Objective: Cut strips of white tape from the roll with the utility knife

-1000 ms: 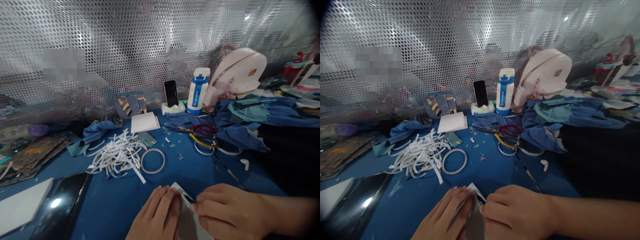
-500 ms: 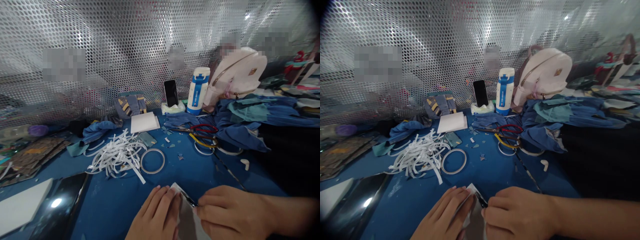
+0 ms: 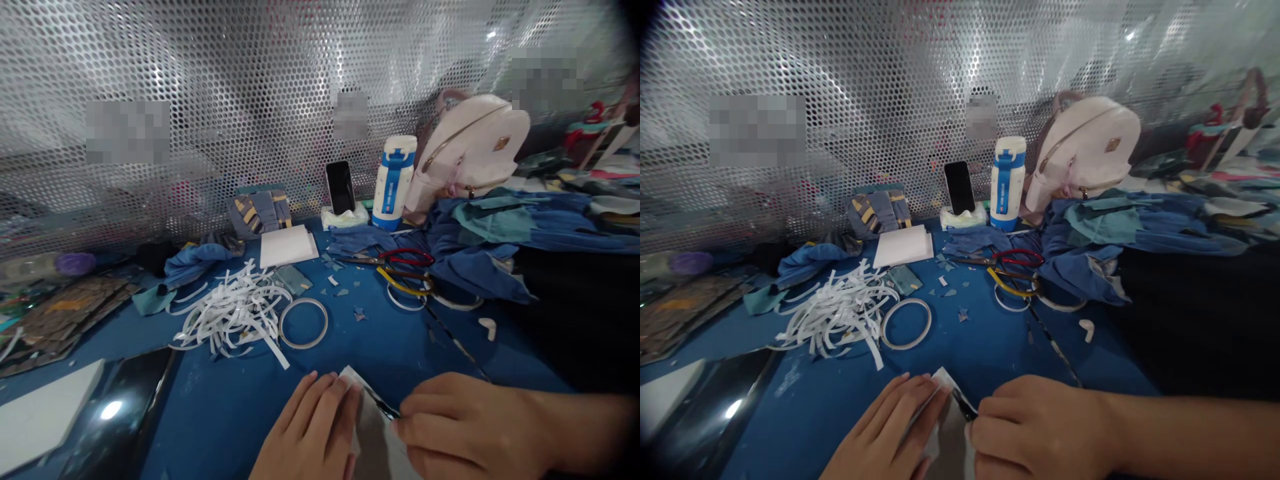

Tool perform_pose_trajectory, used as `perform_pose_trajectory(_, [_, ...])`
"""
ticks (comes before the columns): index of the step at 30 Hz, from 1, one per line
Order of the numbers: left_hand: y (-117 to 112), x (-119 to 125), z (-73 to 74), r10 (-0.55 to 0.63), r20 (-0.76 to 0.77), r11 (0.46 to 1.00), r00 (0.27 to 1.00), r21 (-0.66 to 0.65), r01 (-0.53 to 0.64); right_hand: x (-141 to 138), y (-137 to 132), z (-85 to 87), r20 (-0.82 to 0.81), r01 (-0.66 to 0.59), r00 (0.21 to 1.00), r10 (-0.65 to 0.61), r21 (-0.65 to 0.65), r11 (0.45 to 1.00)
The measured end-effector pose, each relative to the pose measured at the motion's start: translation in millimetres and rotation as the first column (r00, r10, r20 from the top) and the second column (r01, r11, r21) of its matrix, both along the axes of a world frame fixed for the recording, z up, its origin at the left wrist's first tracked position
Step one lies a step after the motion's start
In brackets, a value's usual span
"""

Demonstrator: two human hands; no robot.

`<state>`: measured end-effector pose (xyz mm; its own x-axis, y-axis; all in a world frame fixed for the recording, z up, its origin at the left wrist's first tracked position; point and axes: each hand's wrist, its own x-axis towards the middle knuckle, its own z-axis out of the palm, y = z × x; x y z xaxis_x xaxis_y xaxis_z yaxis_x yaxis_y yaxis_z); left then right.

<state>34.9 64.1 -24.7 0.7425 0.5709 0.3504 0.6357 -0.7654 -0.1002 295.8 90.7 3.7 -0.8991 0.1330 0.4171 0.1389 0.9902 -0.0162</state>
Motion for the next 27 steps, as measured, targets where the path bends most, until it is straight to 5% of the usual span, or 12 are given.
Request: perform_pose_trajectory(27, [6.3,5.2,1.8,0.004,0.077,0.995,0.997,0.100,-0.012,-0.3,-2.0,3.7,-0.074,0.011,0.997,-0.010,0.013,1.000])
